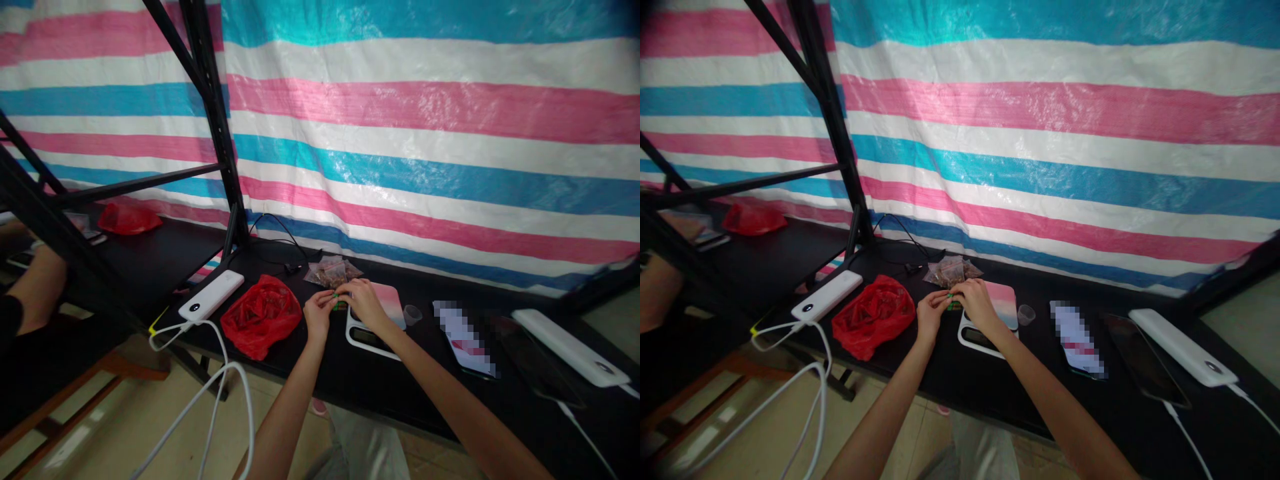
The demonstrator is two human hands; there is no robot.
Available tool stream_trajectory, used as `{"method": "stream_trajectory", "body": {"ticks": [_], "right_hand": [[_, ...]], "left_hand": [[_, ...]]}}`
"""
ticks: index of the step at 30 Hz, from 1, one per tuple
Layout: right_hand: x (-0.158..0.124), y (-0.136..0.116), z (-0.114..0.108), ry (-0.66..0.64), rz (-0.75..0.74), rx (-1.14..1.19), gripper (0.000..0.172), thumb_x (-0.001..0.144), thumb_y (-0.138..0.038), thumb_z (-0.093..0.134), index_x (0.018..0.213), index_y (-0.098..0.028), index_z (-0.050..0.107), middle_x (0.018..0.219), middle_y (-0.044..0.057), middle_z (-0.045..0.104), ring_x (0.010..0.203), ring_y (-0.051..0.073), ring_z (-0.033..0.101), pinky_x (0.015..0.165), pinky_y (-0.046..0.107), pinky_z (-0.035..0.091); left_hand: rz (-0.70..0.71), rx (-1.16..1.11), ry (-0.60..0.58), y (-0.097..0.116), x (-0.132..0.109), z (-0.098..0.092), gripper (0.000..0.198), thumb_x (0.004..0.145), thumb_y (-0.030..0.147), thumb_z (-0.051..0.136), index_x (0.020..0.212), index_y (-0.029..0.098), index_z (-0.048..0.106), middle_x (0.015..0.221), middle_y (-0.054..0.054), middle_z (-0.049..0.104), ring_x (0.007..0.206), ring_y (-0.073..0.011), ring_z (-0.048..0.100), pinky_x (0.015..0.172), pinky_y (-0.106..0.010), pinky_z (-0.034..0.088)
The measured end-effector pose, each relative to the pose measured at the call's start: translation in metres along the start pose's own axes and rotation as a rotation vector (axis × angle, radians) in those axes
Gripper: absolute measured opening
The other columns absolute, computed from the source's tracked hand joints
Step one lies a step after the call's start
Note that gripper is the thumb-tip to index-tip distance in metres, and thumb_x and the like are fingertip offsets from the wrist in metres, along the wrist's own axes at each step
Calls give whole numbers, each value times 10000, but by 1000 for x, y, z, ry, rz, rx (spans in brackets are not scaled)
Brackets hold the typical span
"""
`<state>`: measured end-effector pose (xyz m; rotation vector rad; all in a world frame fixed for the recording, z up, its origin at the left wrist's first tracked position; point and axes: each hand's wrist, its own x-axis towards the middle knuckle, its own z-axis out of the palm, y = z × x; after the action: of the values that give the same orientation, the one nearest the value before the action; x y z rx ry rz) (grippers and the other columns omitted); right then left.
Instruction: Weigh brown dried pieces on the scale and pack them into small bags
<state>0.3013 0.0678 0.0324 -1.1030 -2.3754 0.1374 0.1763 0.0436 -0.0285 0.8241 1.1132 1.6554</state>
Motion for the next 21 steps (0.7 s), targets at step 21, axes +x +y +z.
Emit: {"method": "stream_trajectory", "body": {"ticks": [21], "right_hand": [[10,23,12,136,333,686,358,675,-257,650,1022,-170,639,971,85,680,766,187,635,709,325,495]], "left_hand": [[21,-173,51,9,1,1,293,540,227,753,793,103,672,751,-88,707,709,-178,662,704,-281,506]]}}
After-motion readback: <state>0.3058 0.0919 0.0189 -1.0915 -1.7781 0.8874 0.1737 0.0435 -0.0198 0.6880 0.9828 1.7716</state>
